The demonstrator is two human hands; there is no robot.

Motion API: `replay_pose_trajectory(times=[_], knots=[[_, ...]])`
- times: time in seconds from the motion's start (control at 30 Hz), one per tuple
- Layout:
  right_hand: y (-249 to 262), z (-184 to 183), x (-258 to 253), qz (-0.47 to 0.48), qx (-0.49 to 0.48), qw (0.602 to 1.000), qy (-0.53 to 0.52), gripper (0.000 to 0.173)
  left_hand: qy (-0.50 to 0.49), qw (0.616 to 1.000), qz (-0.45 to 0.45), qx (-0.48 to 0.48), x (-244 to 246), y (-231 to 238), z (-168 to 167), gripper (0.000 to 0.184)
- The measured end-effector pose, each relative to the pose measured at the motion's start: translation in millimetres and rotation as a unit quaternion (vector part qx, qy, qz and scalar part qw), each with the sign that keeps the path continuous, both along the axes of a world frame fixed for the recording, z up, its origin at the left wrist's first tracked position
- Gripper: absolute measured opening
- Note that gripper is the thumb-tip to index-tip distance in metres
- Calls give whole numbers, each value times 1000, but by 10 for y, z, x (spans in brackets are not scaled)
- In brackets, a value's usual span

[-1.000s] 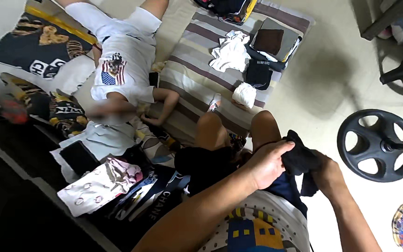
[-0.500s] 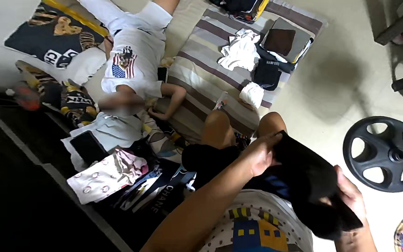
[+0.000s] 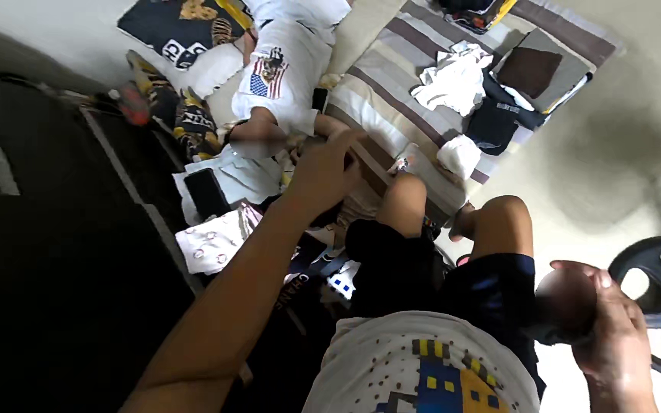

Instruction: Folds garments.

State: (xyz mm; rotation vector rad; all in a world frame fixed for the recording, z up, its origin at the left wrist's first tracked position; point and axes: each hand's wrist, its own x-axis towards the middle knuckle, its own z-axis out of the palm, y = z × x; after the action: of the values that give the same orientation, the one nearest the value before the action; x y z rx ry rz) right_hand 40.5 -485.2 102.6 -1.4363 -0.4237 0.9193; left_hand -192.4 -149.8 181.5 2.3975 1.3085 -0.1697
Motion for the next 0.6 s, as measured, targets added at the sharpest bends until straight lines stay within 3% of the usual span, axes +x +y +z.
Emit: replay_pose_trajectory(times=[0.1,0.17,0.23,0.33,0.37,0.47,0.5,0.6], knots=[[-224,-316,-278,23,3,996,-84,43,155,983,39,-94,-690,120,-602,39],[-415,-401,-492,98,-50,982,-153,61,128,951,72,-273,-1033,84,-882,39],[-514,-412,-662,142,-103,956,-233,57,48,905,127,-403,-1194,-65,-988,41],[-563,-456,-777,105,-141,924,-340,35,-61,873,186,-446,-1166,-329,-981,37],[-609,-470,-782,94,-140,921,-352,36,-85,868,198,-448,-1121,-411,-959,37],[-849,-558,-771,125,-135,895,-407,61,-141,861,229,-432,-1016,-532,-803,26],[-928,-597,-780,136,-135,880,-434,60,-172,856,243,-423,-1013,-549,-720,24],[-996,-660,-823,113,-139,862,-473,36,-254,838,269,-401,-1007,-589,-460,16]])
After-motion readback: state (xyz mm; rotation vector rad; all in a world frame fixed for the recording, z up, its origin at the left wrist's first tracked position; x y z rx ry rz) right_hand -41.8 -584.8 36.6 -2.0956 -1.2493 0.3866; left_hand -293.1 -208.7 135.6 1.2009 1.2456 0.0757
